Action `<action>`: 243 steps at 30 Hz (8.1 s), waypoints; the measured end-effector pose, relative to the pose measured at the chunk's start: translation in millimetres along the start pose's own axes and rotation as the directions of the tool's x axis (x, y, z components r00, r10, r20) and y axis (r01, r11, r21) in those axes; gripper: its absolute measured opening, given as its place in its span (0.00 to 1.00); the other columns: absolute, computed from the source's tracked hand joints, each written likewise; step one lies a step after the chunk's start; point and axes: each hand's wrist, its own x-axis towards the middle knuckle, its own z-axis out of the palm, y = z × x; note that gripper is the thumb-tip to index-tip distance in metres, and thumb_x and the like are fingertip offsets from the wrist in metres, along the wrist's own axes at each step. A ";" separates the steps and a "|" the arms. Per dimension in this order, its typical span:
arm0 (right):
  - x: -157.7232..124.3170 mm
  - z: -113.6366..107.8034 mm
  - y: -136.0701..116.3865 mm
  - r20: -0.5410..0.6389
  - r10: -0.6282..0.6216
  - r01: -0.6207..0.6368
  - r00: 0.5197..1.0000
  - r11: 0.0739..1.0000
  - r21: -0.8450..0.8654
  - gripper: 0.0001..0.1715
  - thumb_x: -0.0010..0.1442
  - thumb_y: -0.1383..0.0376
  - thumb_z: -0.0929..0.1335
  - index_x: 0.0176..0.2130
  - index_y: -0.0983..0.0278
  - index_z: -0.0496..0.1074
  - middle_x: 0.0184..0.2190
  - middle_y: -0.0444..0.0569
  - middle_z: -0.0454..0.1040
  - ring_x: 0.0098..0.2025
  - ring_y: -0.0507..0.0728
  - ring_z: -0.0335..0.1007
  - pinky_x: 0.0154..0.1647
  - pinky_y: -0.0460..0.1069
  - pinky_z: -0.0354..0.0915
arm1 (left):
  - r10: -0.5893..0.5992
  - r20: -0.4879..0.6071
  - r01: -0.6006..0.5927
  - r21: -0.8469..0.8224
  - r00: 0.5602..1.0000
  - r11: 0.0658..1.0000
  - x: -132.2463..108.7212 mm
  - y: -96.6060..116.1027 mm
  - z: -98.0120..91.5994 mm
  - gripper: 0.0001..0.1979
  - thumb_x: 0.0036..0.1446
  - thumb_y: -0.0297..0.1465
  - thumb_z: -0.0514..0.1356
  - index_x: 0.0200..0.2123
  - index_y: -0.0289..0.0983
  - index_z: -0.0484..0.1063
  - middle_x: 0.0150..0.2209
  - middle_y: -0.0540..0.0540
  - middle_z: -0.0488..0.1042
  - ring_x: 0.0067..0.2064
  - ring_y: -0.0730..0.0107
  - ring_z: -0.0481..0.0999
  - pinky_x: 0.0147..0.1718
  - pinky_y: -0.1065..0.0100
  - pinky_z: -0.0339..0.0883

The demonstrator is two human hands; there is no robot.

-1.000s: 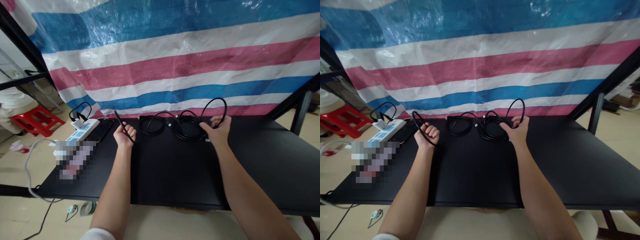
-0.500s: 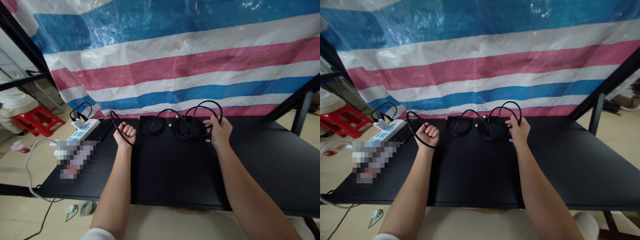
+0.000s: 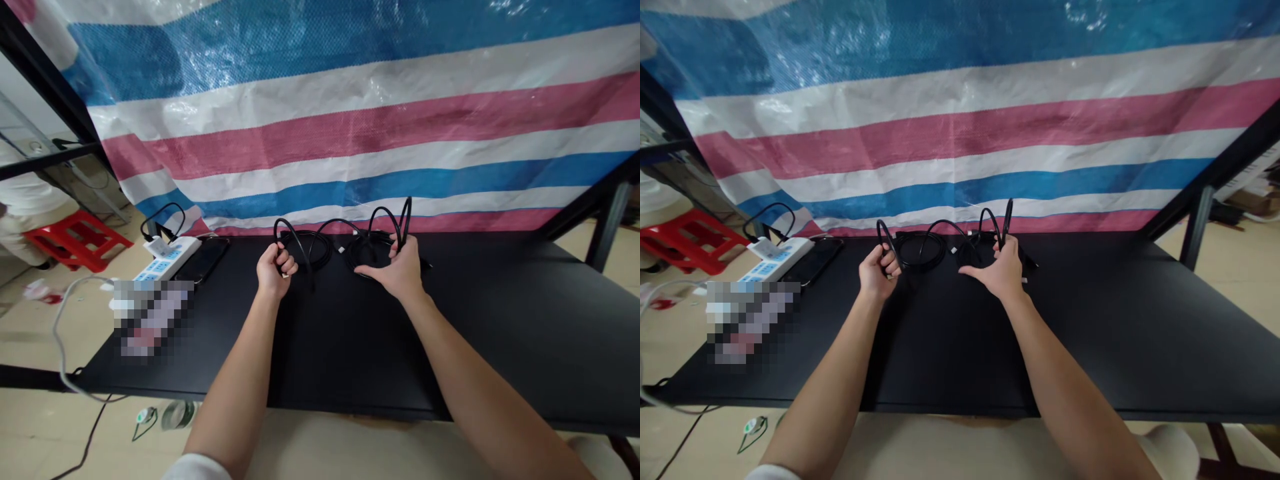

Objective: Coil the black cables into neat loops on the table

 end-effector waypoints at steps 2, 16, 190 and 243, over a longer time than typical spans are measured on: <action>1.2 0.5 -0.1 -0.076 -0.016 0.007 0.997 0.993 -0.117 0.26 0.31 0.61 0.77 0.29 0.60 0.64 0.24 0.39 0.64 0.25 0.51 0.61 0.27 0.48 0.62 | 0.014 -0.003 -0.014 -0.010 1.000 1.000 0.2 -0.7 0.4 0.13 0.61 0.26 0.48 0.23 0.37 0.59 0.14 0.59 0.48 0.13 0.82 0.48 0.13 0.77 0.45; 4.4 7.0 -10.7 0.206 0.330 -0.389 0.921 0.756 0.527 0.33 0.44 0.40 0.69 0.20 0.60 0.52 0.14 0.36 0.53 0.18 0.49 0.54 0.15 0.43 0.57 | 0.038 0.079 -0.073 0.499 0.996 0.864 3.4 -35.6 -2.3 0.11 0.52 0.35 0.60 0.25 0.38 0.61 0.19 0.49 0.75 0.15 0.74 0.68 0.15 0.74 0.52; 43.0 -41.1 11.8 0.071 0.212 -0.213 0.975 0.784 0.583 0.15 0.36 0.60 0.76 0.25 0.60 0.70 0.17 0.38 0.65 0.18 0.47 0.56 0.15 0.43 0.51 | 0.486 0.590 -0.523 0.804 0.645 -0.283 18.5 -37.6 -34.3 0.19 0.55 0.40 0.56 0.48 0.39 0.71 0.51 0.37 0.71 0.59 0.49 0.65 0.55 0.46 0.57; 42.3 -45.4 43.6 -0.082 0.057 -0.088 0.995 0.893 -0.442 0.06 0.47 0.64 0.67 0.25 0.59 0.62 0.23 0.48 0.69 0.25 0.57 0.67 0.29 0.53 0.63 | 0.240 -0.076 -0.248 -0.128 0.968 0.960 4.5 40.9 -29.4 0.25 0.65 0.39 0.45 0.16 0.37 0.61 0.11 0.56 0.48 0.14 0.79 0.48 0.19 0.73 0.54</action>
